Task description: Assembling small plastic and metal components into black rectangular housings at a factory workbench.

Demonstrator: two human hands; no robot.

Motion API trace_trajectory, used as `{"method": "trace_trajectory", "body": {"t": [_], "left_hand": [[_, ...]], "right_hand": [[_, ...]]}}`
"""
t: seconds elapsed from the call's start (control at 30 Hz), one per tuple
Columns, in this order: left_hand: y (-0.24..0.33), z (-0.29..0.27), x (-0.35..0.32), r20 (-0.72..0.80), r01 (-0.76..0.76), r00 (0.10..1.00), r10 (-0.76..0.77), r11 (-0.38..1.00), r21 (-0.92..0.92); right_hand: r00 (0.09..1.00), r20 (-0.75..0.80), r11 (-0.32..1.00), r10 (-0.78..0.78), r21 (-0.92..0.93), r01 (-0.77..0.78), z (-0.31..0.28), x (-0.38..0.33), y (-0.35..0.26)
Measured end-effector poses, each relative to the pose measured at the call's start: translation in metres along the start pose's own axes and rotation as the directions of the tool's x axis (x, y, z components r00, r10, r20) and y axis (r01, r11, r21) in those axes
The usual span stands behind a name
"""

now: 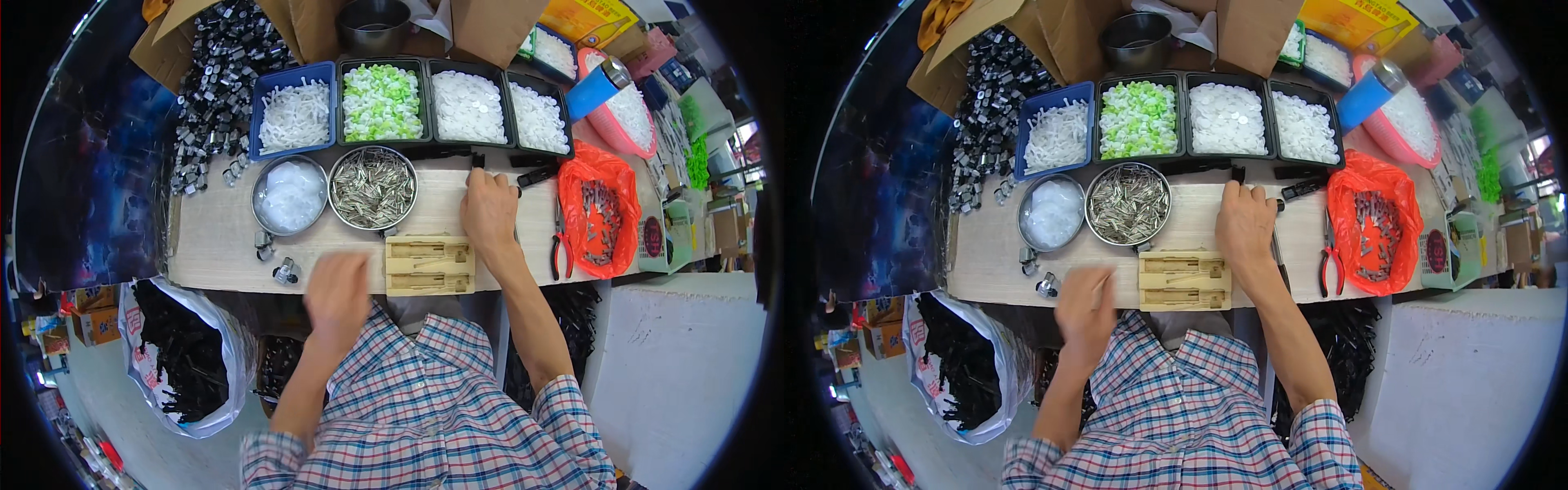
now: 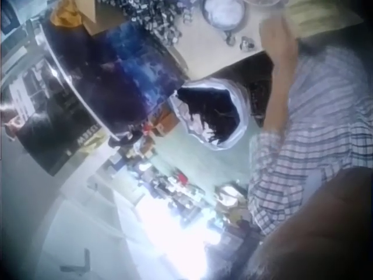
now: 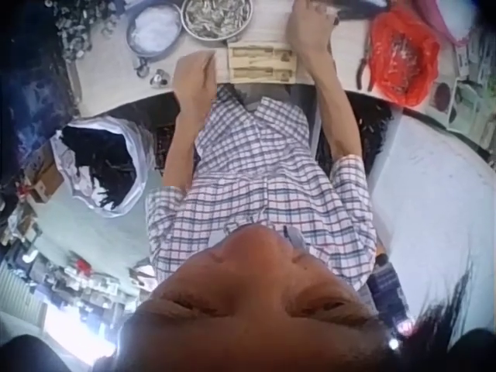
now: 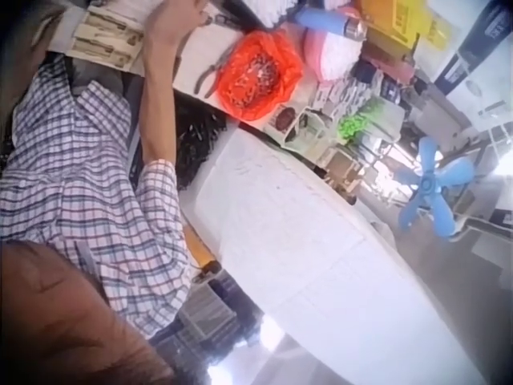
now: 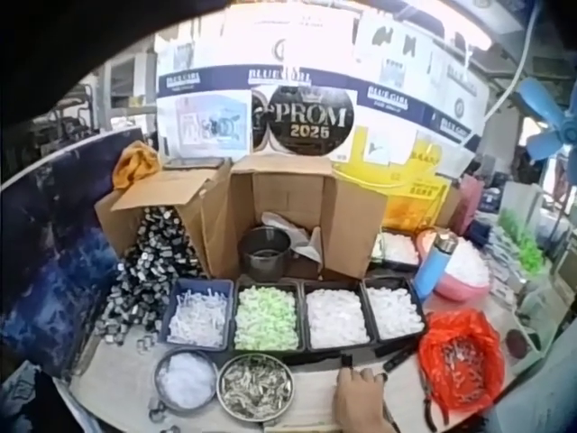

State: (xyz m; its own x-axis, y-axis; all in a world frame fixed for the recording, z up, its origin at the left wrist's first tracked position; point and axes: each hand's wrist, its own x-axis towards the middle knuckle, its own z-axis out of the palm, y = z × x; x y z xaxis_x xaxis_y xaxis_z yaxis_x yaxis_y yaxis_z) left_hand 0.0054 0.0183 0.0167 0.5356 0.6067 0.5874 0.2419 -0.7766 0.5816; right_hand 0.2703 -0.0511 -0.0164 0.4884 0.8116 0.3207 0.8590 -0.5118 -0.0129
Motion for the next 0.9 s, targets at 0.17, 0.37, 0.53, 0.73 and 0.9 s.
{"method": "trace_trajectory", "body": {"t": [0.17, 0.37, 0.53, 0.73, 0.9], "left_hand": [[-0.007, 0.118, 0.1, 0.168, -0.179, 0.975, 0.144, 0.96, 0.217], [-0.013, 0.171, 0.113, 0.363, -0.264, 0.927, 0.09, 0.844, 0.466], [-0.009, 0.171, 0.11, 0.395, -0.367, 0.89, 0.229, 0.873, 0.321], [0.012, 0.124, 0.111, 0.404, -0.397, 0.848, 0.343, 0.916, 0.057], [0.014, 0.035, 0.051, 0.163, -0.3, 0.935, 0.314, 0.948, -0.106]], "right_hand": [[0.998, -0.012, 0.98, -0.068, 0.187, 0.069, -0.009, -0.021, 0.005], [0.999, 0.027, 0.817, -0.017, 0.577, -0.002, -0.047, -0.061, 0.018], [0.957, -0.051, 0.821, -0.287, 0.501, 0.273, -0.067, -0.079, 0.013], [0.929, -0.066, 0.806, -0.365, 0.477, 0.351, -0.05, -0.075, -0.022], [0.91, -0.051, 0.779, -0.412, 0.499, 0.38, -0.056, -0.066, -0.019]]}}
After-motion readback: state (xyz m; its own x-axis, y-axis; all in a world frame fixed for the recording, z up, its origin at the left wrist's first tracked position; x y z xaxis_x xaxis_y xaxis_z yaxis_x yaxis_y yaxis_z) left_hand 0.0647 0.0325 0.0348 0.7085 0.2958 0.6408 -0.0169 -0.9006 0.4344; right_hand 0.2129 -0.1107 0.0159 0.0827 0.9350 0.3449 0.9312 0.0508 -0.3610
